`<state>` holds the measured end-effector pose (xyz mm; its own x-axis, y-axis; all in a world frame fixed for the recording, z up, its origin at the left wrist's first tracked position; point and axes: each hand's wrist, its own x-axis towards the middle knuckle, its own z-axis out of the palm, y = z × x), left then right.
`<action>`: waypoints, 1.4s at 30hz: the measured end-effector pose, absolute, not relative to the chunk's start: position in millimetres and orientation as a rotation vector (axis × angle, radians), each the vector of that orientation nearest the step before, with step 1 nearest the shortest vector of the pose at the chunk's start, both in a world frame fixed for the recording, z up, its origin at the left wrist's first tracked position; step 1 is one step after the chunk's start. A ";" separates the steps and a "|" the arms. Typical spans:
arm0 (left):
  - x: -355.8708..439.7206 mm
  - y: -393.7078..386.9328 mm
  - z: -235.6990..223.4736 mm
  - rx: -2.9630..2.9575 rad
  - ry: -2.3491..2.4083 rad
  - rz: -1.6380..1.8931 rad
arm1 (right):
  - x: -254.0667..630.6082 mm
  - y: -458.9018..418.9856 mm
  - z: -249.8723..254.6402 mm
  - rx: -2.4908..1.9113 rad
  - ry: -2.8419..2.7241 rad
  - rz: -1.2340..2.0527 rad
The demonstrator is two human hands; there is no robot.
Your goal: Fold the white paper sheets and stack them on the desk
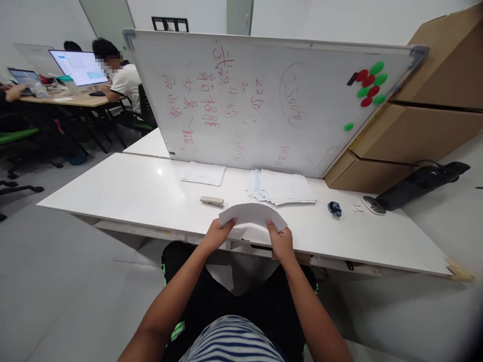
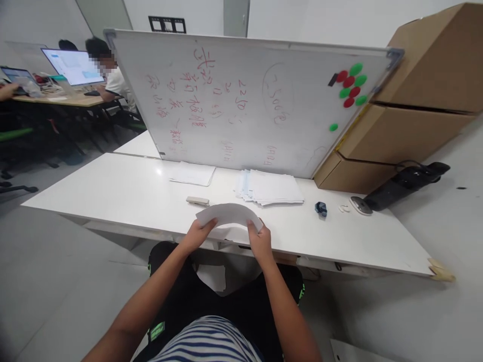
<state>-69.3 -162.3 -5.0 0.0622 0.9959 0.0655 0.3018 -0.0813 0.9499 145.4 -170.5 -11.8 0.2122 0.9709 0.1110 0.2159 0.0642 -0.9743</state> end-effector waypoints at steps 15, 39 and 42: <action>-66.8 -147.3 -0.8 1.606 1.545 0.876 | 188.2 -235.5 -40.1 -1.227 -1.050 1.604; -37.2 -173.3 12.5 2.429 1.500 0.619 | 165.1 -264.2 -61.5 -1.314 -0.845 1.468; -60.7 -161.9 18.2 2.250 1.684 0.852 | 168.7 -267.3 -61.5 -1.207 -0.926 1.578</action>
